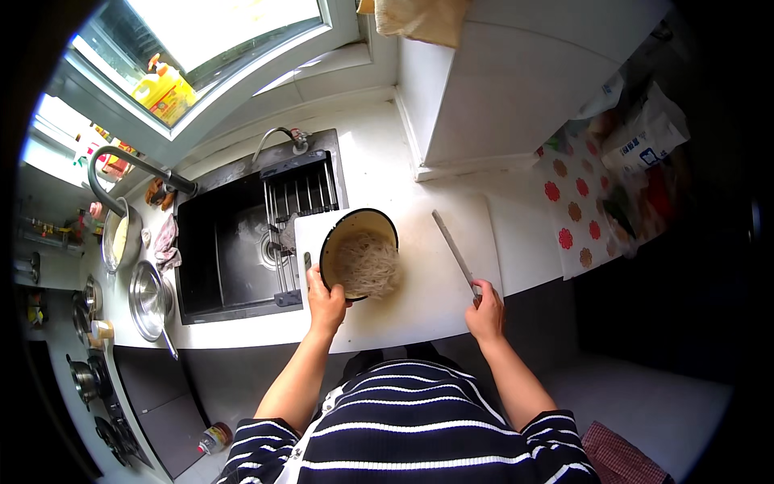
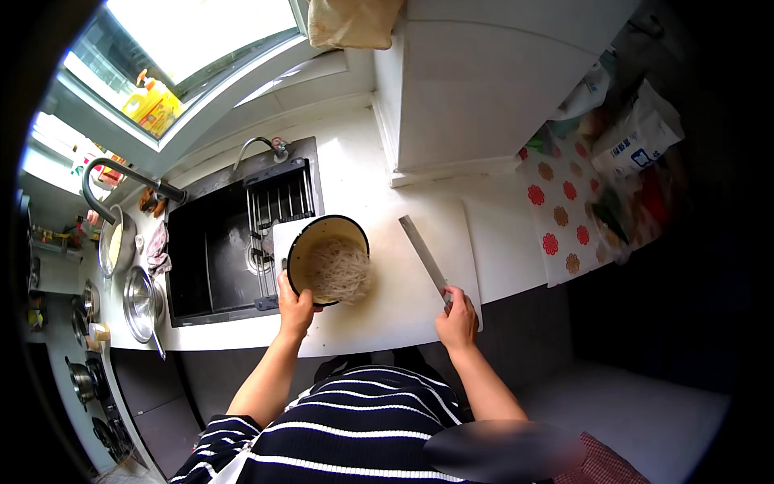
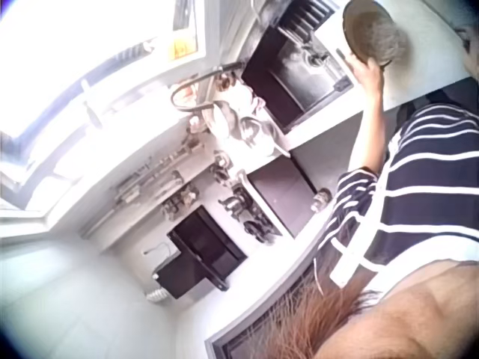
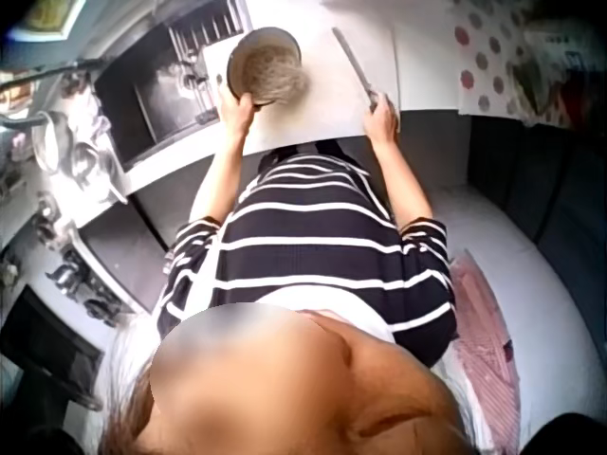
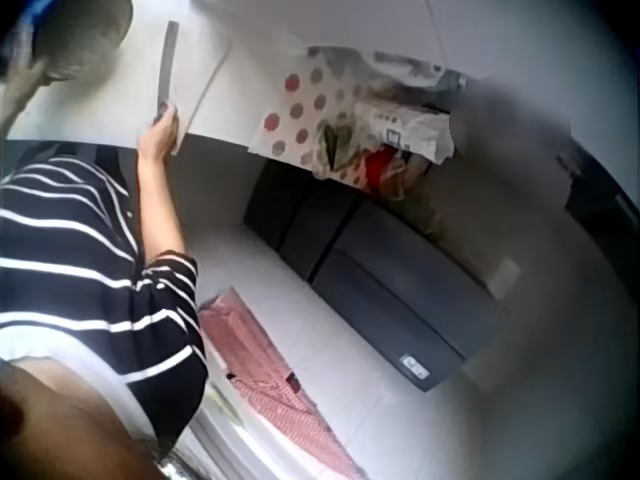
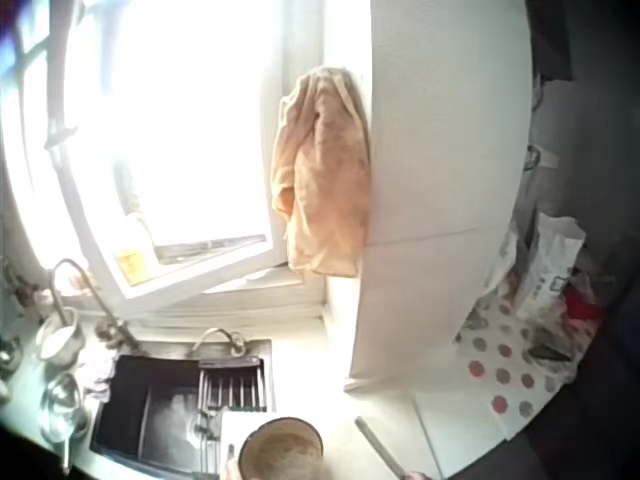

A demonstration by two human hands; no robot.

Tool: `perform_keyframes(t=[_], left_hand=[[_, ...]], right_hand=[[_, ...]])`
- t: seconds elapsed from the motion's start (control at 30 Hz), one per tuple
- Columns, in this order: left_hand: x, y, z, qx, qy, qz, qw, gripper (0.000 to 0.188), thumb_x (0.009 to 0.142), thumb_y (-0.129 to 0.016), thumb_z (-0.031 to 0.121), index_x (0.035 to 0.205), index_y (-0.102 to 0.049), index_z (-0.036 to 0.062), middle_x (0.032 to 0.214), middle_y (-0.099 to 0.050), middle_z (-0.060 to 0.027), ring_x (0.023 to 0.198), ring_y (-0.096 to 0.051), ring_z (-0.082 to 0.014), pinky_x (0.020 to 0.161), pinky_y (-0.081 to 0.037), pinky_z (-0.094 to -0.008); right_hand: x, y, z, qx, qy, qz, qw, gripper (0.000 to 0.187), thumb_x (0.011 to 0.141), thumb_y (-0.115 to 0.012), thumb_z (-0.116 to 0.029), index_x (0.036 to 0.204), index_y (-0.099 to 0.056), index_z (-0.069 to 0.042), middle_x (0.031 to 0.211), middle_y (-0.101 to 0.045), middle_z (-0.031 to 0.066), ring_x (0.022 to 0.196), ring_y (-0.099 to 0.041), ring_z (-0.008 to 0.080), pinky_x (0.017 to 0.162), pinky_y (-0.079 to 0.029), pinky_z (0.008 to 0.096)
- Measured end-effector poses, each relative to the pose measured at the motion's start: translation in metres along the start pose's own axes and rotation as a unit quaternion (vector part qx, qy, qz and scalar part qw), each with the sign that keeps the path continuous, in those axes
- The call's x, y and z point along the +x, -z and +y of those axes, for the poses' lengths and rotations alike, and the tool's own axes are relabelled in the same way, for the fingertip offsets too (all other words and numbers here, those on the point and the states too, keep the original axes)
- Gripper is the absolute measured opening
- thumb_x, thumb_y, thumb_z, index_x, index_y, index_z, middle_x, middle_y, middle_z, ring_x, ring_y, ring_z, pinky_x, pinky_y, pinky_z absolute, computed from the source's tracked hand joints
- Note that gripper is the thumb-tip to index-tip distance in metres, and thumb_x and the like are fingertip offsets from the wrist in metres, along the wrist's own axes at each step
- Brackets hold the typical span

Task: The person cuts a pile of noodles on a white cutting board using a cleaver, occasionally moving the noodles by hand.

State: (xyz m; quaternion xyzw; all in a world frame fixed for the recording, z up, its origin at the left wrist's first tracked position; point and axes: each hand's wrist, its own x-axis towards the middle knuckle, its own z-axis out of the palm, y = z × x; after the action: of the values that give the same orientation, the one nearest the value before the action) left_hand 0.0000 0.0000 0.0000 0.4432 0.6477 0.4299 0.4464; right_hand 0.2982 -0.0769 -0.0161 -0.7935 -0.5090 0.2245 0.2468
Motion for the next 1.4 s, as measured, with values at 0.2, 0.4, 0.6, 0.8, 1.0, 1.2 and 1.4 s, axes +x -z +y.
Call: perform_keyframes(t=[0.2,0.4,0.6,0.8,1.0,1.2,1.4], left_hand=[[-0.002,-0.006,-0.012,0.071,-0.020,-0.024,0.997,0.039,0.087,-0.046,-0.001,0.124,-0.038,0.0061,0.104,-0.058,-0.0126,0.074,-0.063,-0.0191,0.050,-0.055,-0.0292],[-0.007,-0.008,-0.007,0.211,-0.245,-0.003,0.946,0.050,0.084,-0.052,-0.004,0.130,-0.034,0.0030,0.111,-0.061,-0.0219,0.087,-0.064,-0.0394,0.074,-0.052,-0.0429],[-0.008,-0.013,-0.005,0.234,-0.285,0.003,0.929,0.051,0.084,-0.056,-0.002,0.130,-0.035,0.0043,0.120,-0.057,-0.0244,0.096,-0.061,-0.0457,0.075,-0.053,-0.0465],[-0.006,-0.015,-0.003,0.246,-0.330,0.018,0.911,0.050,0.084,-0.056,-0.004,0.129,-0.036,0.0021,0.119,-0.057,-0.0250,0.100,-0.061,-0.0439,0.078,-0.054,-0.0450],[-0.004,-0.010,0.010,0.249,-0.445,0.020,0.860,0.048,0.084,-0.057,-0.008,0.127,-0.037,-0.0008,0.114,-0.060,-0.0248,0.106,-0.062,-0.0402,0.086,-0.054,-0.0422],[-0.003,-0.013,0.016,0.211,-0.464,0.035,0.859,0.045,0.085,-0.055,-0.008,0.126,-0.037,-0.0019,0.113,-0.061,-0.0252,0.103,-0.062,-0.0421,0.086,-0.052,-0.0413],[0.001,-0.013,0.018,-0.003,-0.133,0.023,0.991,0.041,0.087,-0.043,-0.004,0.127,-0.036,0.0002,0.110,-0.058,-0.0209,0.083,-0.066,-0.0305,0.063,-0.055,-0.0330]], right_hand=[[-0.009,0.000,-0.016,0.046,-0.019,-0.031,0.998,0.040,0.070,-0.055,-0.003,0.109,-0.060,-0.006,0.075,-0.062,0.0126,0.071,-0.062,0.0317,0.069,-0.050,0.0426],[-0.013,0.002,-0.023,0.077,-0.037,-0.018,0.996,0.030,0.077,-0.064,-0.019,0.103,-0.066,-0.003,0.073,-0.067,0.0157,0.067,-0.066,0.0319,0.065,-0.052,0.0413],[-0.011,-0.004,-0.015,0.096,-0.029,-0.028,0.995,0.029,0.081,-0.062,-0.020,0.103,-0.067,-0.001,0.081,-0.068,0.0189,0.075,-0.067,0.0355,0.068,-0.052,0.0429],[-0.012,-0.005,-0.014,0.080,-0.035,-0.031,0.996,0.029,0.082,-0.060,-0.019,0.102,-0.066,0.001,0.081,-0.067,0.0205,0.077,-0.066,0.0382,0.069,-0.052,0.0438],[-0.010,-0.010,-0.005,0.081,-0.043,-0.028,0.995,0.028,0.082,-0.060,-0.019,0.101,-0.066,0.001,0.081,-0.067,0.0208,0.077,-0.065,0.0386,0.069,-0.051,0.0449],[-0.008,-0.006,-0.009,0.077,-0.044,-0.033,0.995,0.029,0.082,-0.061,-0.018,0.102,-0.066,0.001,0.080,-0.067,0.0213,0.077,-0.065,0.0391,0.070,-0.052,0.0450],[-0.008,0.000,-0.011,0.058,-0.030,-0.028,0.997,0.023,0.081,-0.061,-0.019,0.094,-0.065,-0.001,0.075,-0.065,0.0199,0.072,-0.063,0.0397,0.065,-0.050,0.0465]])
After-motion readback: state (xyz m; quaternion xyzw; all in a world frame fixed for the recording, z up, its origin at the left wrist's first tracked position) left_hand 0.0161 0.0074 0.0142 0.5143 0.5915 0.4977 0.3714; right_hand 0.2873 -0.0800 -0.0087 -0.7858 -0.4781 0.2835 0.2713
